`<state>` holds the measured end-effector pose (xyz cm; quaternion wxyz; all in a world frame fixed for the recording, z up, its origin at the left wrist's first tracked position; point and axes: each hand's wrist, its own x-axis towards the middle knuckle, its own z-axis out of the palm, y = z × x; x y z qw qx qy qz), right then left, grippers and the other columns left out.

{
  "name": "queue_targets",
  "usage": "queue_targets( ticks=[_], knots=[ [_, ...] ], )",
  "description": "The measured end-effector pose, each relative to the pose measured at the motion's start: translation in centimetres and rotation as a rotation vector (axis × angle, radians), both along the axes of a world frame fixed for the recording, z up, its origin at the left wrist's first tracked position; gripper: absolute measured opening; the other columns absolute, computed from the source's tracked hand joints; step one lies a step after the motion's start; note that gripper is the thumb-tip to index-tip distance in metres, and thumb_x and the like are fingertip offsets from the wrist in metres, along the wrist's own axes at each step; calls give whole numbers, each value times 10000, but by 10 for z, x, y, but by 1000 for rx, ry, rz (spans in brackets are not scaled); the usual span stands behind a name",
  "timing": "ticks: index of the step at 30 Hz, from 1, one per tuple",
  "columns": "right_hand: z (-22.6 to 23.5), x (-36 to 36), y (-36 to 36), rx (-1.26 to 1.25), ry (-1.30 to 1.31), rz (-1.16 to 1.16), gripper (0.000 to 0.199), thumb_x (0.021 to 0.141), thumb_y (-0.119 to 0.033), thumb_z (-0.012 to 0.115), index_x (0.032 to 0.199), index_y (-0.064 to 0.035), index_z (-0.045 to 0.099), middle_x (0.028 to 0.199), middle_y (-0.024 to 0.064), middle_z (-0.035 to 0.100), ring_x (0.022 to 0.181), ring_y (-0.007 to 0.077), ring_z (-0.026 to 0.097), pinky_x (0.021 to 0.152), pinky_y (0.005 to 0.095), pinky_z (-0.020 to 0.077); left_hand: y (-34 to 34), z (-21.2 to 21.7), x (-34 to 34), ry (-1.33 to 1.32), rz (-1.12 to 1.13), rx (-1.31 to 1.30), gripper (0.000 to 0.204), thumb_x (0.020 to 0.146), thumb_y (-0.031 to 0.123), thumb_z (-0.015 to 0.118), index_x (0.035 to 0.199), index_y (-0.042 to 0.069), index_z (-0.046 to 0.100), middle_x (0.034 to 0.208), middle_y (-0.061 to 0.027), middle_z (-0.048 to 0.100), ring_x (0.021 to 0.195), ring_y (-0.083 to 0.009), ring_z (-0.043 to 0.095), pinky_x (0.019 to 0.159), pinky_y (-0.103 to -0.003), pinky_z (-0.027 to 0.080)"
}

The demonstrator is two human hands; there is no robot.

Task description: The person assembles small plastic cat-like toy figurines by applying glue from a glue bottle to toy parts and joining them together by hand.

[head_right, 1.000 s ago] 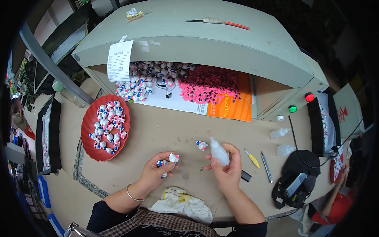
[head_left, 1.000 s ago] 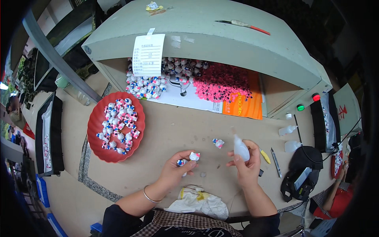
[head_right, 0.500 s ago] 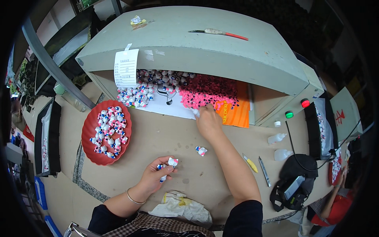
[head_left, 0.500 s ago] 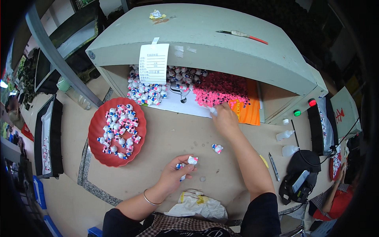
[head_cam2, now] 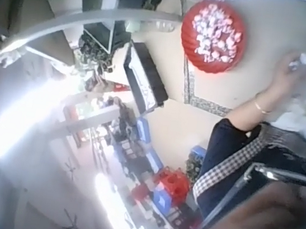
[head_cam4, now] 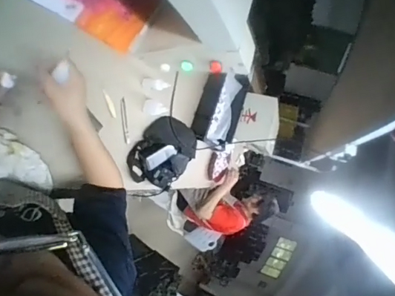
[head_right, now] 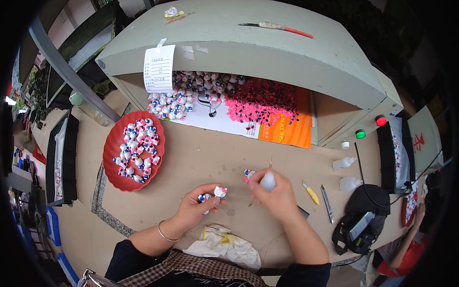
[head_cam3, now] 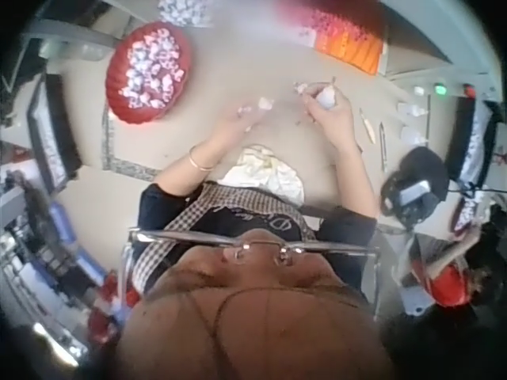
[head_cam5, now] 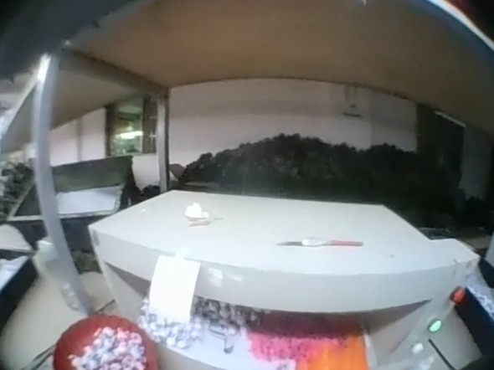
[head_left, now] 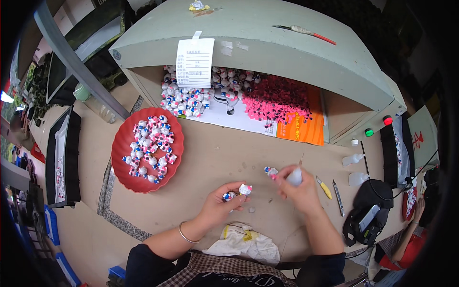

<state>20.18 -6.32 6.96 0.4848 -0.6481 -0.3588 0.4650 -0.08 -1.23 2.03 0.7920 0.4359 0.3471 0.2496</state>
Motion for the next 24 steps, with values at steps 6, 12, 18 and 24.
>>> queue_targets(
  ticks=[6, 12, 18, 24],
  knots=[
    [-14, -41, -26, 9, 299, 3, 97, 763, -82, 628, 804, -37, 553, 694, 8, 560, 584, 58, 529, 456, 191, 411, -3, -4, 5, 35, -50, 129, 355, 817, 32, 548, 1164, 44, 476, 1016, -40, 551, 848, -96, 554, 642, -209, 502],
    [-30, -48, -21, -60, 276, -26, 97, 773, -77, 612, 808, -31, 533, 694, 15, 561, 588, 68, 539, 462, 201, 428, -5, -5, 7, 53, -41, 157, 355, 812, 37, 557, 1162, 52, 497, 992, -38, 560, 821, -81, 540, 641, -212, 502],
    [-32, -52, -19, -101, 306, -71, 131, 775, -80, 611, 829, -20, 507, 707, 24, 563, 586, 78, 549, 465, 215, 446, 0, -4, 5, 71, -83, 100, 341, 822, 74, 558, 1158, 54, 504, 1024, -37, 562, 832, -78, 540, 635, -216, 499],
    [-35, -49, -17, -98, 360, -61, 168, 783, -92, 613, 909, -21, 527, 766, 22, 568, 613, 69, 540, 485, 204, 437, 1, -11, 5, 36, -94, 122, 335, 831, 85, 547, 1162, 50, 501, 1030, -36, 567, 820, -69, 543, 621, -215, 500]
  ],
)
